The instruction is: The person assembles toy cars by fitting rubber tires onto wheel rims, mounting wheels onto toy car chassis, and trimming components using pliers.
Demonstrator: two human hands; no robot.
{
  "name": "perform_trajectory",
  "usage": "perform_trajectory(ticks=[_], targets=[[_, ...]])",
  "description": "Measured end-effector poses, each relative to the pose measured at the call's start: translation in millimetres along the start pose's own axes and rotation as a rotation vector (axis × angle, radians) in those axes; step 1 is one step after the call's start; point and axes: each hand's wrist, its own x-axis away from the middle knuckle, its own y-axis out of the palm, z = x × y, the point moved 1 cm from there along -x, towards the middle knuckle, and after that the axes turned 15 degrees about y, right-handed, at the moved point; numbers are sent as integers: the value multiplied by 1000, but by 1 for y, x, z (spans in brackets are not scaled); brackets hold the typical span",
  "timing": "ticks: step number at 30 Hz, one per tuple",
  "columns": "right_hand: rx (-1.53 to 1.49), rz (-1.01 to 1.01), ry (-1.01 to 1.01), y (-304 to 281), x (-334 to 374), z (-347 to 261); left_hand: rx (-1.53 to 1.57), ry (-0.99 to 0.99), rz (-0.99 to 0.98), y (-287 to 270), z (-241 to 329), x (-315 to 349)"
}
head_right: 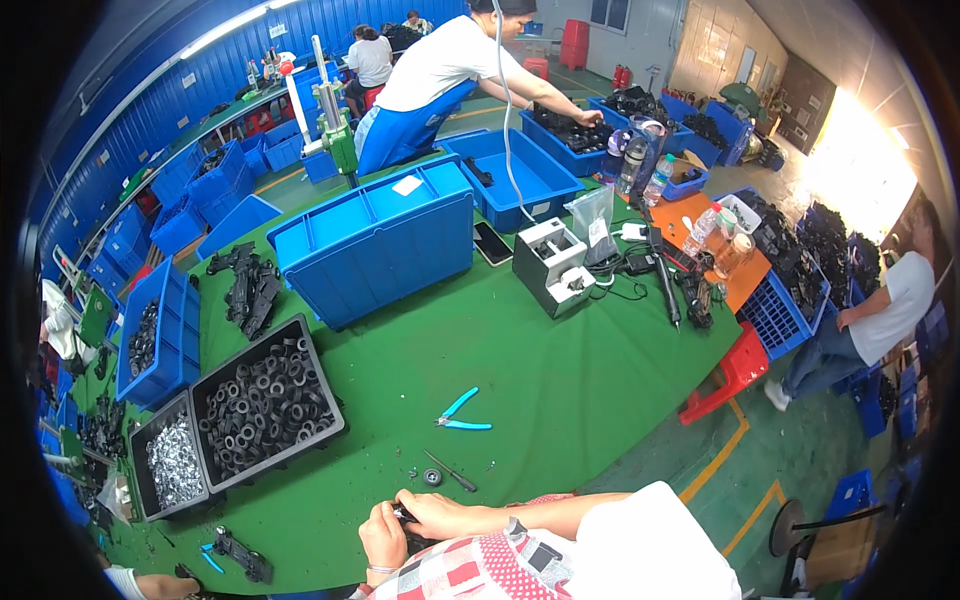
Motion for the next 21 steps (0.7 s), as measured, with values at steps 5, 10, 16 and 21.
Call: perform_trajectory(ticks=[5, 10, 16, 21], targets=[[31, 56, -20, 0, 0, 2, 128, -150, 54, 4, 1, -3], [17, 47, 11, -10, 0, 1, 359, -382, 42, 6, 1, -8], [54, 118, 42, -12, 0, -2, 480, -509, 125, 29, -21, 5], [138, 159, 64, -7, -2, -7, 515, -608, 193, 14, -4, 3]])
